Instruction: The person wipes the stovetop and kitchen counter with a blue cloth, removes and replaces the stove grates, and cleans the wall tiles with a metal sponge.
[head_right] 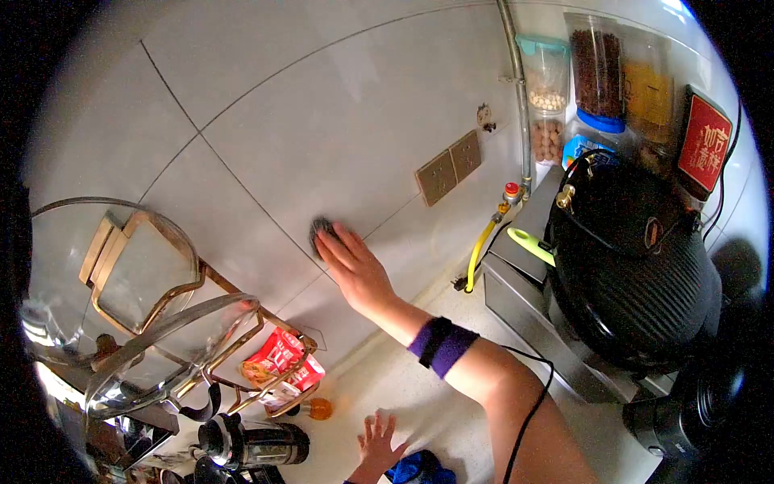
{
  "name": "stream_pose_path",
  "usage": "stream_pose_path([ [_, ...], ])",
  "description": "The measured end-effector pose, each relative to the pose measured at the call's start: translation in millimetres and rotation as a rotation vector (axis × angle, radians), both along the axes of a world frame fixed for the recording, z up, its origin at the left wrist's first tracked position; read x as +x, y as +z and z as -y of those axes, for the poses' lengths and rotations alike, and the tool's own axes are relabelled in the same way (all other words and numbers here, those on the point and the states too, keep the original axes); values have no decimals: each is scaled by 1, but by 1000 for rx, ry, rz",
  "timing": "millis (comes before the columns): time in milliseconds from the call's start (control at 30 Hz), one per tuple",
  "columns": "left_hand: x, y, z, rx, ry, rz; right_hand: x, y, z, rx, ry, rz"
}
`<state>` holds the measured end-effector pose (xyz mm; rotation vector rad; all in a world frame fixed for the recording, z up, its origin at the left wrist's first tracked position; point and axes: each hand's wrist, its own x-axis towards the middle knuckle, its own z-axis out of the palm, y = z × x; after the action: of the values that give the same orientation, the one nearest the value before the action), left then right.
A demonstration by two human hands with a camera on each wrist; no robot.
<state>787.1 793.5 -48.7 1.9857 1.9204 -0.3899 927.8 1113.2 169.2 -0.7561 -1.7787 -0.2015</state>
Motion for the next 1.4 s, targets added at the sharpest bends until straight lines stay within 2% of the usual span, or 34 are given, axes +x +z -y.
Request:
stream_pose_path([
  [67, 0, -4, 1, 21, -9, 7, 0, -4, 7, -20, -12, 45],
  [200, -3, -11, 3, 49, -27, 6, -2, 58, 3, 57, 37, -77],
  [300, -3, -4, 3, 12, -10, 16, -7, 14, 4, -64, 21, -4],
  [367, -1, -3, -2, -5, -2, 14, -1, -21, 14, -55, 36, 48],
  [433, -2, -6, -1, -28, 3, -14, 2, -7, 15, -79, 40, 36],
  [500, -3, -9, 0, -31, 2, -5, 6, 24, -3, -49, -2, -87],
  [567, -4, -11, 1, -29, 4, -1, 15, 49, -20, -43, -96, -340],
  [633, -4, -10, 2, -21, -6, 0, 16, 33, -21, -156, -122, -405],
  [700, -5, -11, 2, -1, -16, 18, 1, -4, -1, -255, -111, -355],
  [733, -5, -9, 1, 10, -19, 26, -8, -28, 5, -217, -63, -219],
  [767, -1, 1, 0, 26, -25, 15, -10, -30, 17, -251, 37, -79],
  [833, 11, 24, 2, 48, -30, -7, -8, -5, 22, -103, 145, 10],
  [900, -1, -18, 7, 76, -12, 29, 0, 18, -2, -126, 23, -118],
  [967, -9, -32, 6, 96, 0, 60, 16, 42, -21, -113, -149, -366],
  [1033, -7, -25, 9, 99, 6, 92, 22, 43, -21, -122, -183, -367],
  [1100, -7, -20, 6, 83, 1, 100, 7, 41, -4, -68, -97, -75],
  [1133, -6, -18, 7, 72, 1, 105, 4, 45, 4, 3, 40, 29],
  [1233, -1, -6, 4, 19, 12, 88, 6, 89, -15, 57, -22, -100],
  [1300, -3, -12, 2, 24, 20, 94, 12, 130, -31, 44, -96, -326],
  [1367, -3, -15, 4, 25, 25, 109, 5, 149, -30, 87, -74, -264],
  [1400, -2, -14, 3, 31, 27, 119, -1, 149, -22, 117, -40, -149],
])
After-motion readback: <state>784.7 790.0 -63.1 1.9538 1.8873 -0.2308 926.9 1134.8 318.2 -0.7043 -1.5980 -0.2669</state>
